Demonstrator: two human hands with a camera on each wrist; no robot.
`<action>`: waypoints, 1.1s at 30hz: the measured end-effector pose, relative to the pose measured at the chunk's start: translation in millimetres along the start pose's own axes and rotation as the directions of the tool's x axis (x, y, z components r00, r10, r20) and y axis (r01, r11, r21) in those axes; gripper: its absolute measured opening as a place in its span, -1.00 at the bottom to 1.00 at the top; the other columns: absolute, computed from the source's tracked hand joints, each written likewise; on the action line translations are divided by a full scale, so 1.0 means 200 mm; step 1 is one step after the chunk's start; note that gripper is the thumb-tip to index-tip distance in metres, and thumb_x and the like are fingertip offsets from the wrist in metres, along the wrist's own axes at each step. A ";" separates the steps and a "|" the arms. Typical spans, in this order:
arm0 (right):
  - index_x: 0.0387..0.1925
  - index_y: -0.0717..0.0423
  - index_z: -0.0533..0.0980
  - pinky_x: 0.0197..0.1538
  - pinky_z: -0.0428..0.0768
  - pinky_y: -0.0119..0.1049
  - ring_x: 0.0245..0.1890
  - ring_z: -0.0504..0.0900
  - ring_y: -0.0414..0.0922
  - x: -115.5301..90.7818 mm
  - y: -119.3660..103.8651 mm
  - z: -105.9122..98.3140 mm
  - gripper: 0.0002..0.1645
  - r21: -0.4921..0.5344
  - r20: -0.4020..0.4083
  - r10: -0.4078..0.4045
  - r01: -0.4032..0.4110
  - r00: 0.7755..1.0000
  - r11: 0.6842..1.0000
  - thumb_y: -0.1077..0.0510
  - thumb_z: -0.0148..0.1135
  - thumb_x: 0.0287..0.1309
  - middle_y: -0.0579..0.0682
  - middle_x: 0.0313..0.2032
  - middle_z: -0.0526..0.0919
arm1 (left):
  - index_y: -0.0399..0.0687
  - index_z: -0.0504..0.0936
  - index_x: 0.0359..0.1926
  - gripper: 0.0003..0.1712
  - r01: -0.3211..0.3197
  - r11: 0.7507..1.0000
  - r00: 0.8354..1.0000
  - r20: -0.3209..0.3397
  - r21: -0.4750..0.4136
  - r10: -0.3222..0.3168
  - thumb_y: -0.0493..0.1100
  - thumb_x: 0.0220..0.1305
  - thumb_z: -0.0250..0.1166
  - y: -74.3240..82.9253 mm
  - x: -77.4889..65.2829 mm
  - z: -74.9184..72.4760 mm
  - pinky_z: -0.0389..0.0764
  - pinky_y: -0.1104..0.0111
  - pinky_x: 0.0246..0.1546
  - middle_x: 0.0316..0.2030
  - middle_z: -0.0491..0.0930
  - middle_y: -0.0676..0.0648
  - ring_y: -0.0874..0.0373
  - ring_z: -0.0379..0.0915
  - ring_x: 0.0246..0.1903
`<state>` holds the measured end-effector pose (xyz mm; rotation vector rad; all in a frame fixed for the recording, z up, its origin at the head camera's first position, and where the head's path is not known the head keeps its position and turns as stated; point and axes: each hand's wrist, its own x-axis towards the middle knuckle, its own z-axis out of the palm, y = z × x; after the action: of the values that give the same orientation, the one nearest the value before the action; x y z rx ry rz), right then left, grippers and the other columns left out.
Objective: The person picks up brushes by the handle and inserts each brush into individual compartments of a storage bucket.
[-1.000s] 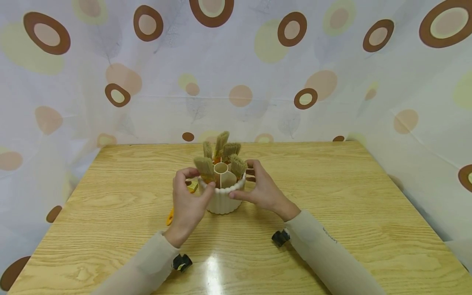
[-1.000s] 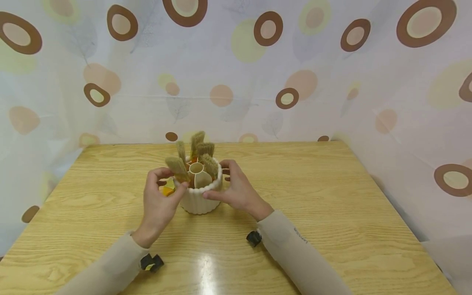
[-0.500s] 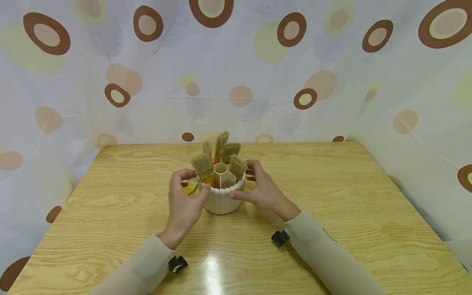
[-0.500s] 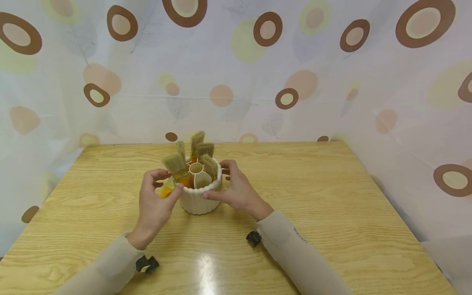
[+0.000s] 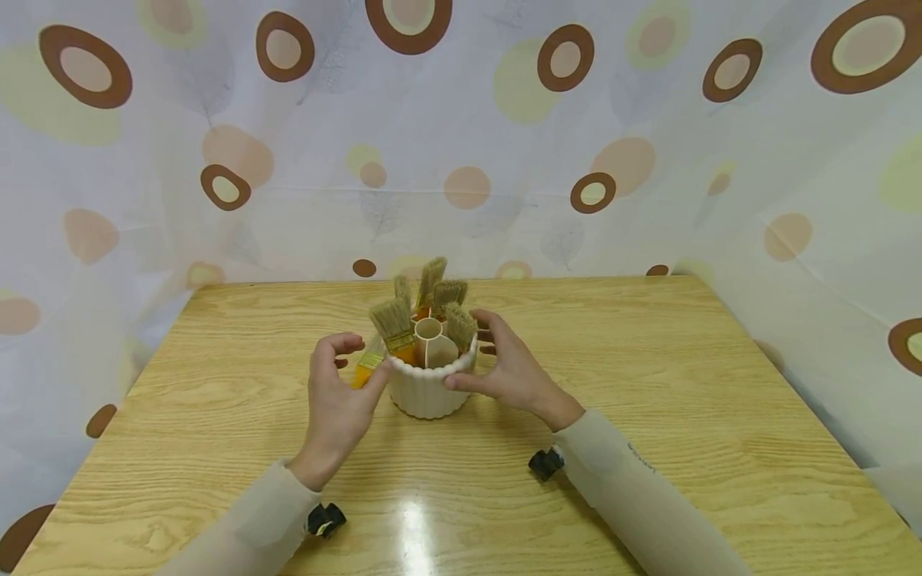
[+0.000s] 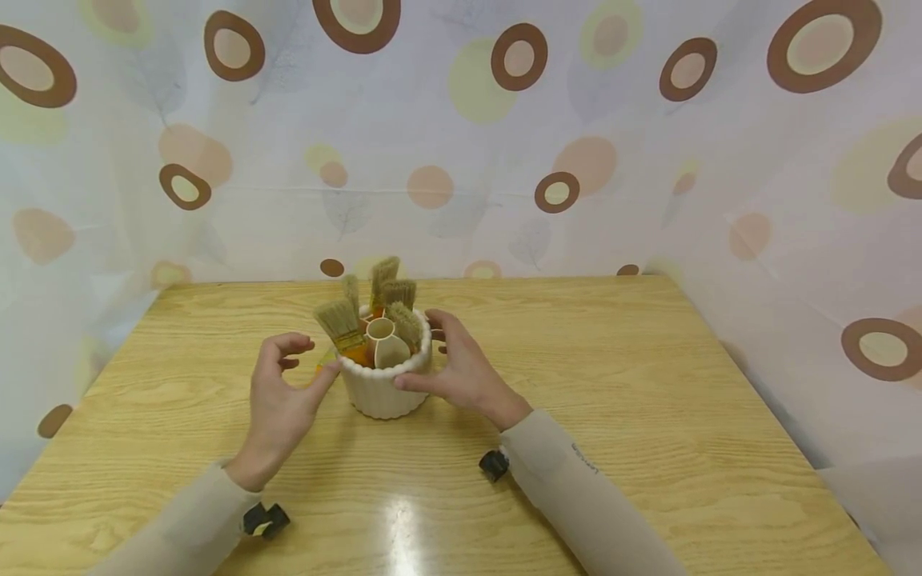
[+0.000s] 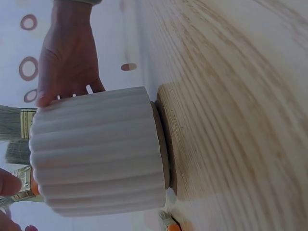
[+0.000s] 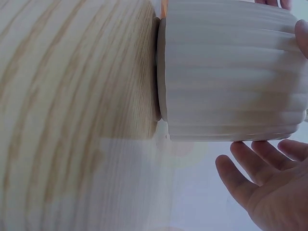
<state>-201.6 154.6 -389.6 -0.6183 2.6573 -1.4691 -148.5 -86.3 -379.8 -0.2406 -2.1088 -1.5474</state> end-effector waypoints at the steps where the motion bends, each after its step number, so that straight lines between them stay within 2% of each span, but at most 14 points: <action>1: 0.45 -0.07 0.00 0.18 0.40 0.08 0.23 0.34 0.11 0.00 0.00 0.00 0.28 0.000 0.001 -0.001 0.001 1.000 1.000 -0.30 0.49 -0.21 0.02 0.37 0.16 | -0.31 0.39 -0.06 -0.55 -0.005 1.000 1.000 0.000 0.008 0.005 -0.34 0.08 0.40 -0.01 0.00 -0.01 0.20 0.21 -0.03 -0.07 0.42 -0.17 0.03 0.28 -0.04; 7: 0.46 0.00 0.00 0.18 0.41 0.07 0.24 0.34 0.10 -0.01 -0.04 -0.01 0.28 0.007 0.010 0.006 -0.006 1.000 1.000 -0.26 0.50 -0.19 0.03 0.38 0.13 | -0.31 0.40 -0.06 -0.56 -0.020 0.999 1.000 -0.003 0.045 0.020 -0.41 0.05 0.37 -0.03 0.01 -0.04 0.21 0.21 -0.05 -0.08 0.43 -0.18 0.03 0.30 -0.05; 12: 0.45 0.03 0.00 0.19 0.40 0.05 0.25 0.32 0.08 -0.01 -0.04 -0.01 0.29 0.004 0.014 0.012 -0.012 1.000 1.000 -0.27 0.49 -0.19 0.04 0.38 0.13 | -0.29 0.41 -0.06 -0.59 0.005 0.998 1.000 0.003 0.061 -0.005 -0.39 0.07 0.35 -0.04 0.02 -0.06 0.20 0.22 -0.05 -0.07 0.42 -0.18 0.05 0.29 -0.06; 13: 0.45 0.01 0.01 0.19 0.41 0.03 0.25 0.33 0.06 0.00 -0.01 0.00 0.30 0.001 0.006 0.005 -0.005 1.000 1.000 -0.32 0.48 -0.22 0.01 0.37 0.14 | -0.28 0.41 -0.06 -0.59 0.007 0.998 1.000 0.004 0.063 -0.007 -0.39 0.08 0.35 -0.04 0.02 -0.07 0.21 0.22 -0.05 -0.07 0.42 -0.19 0.04 0.29 -0.06; 23: 0.42 -0.05 0.05 0.21 0.38 0.02 0.24 0.32 -0.01 0.00 -0.02 0.01 0.26 0.022 -0.001 0.006 -0.006 1.000 1.000 -0.32 0.49 -0.24 0.00 0.34 0.18 | -0.28 0.41 -0.07 -0.61 -0.014 0.996 1.000 0.016 0.093 0.013 -0.37 0.09 0.34 -0.07 0.05 -0.10 0.22 0.22 -0.06 -0.09 0.41 -0.17 -0.01 0.30 -0.04; 33: 0.42 0.02 0.05 0.21 0.38 0.04 0.23 0.33 0.04 0.00 -0.01 0.01 0.28 0.025 -0.007 0.004 -0.004 1.000 1.000 -0.31 0.50 -0.25 0.01 0.33 0.18 | -0.29 0.42 0.03 -0.56 0.060 0.988 0.997 0.048 0.142 -0.068 -0.33 0.12 0.32 -0.09 0.08 -0.12 0.24 0.21 -0.04 -0.06 0.41 -0.18 -0.01 0.29 -0.05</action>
<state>-199.7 152.0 -388.5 -0.6067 2.6401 -1.5039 -163.1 -117.9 -380.6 -0.1670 -2.2756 -1.4346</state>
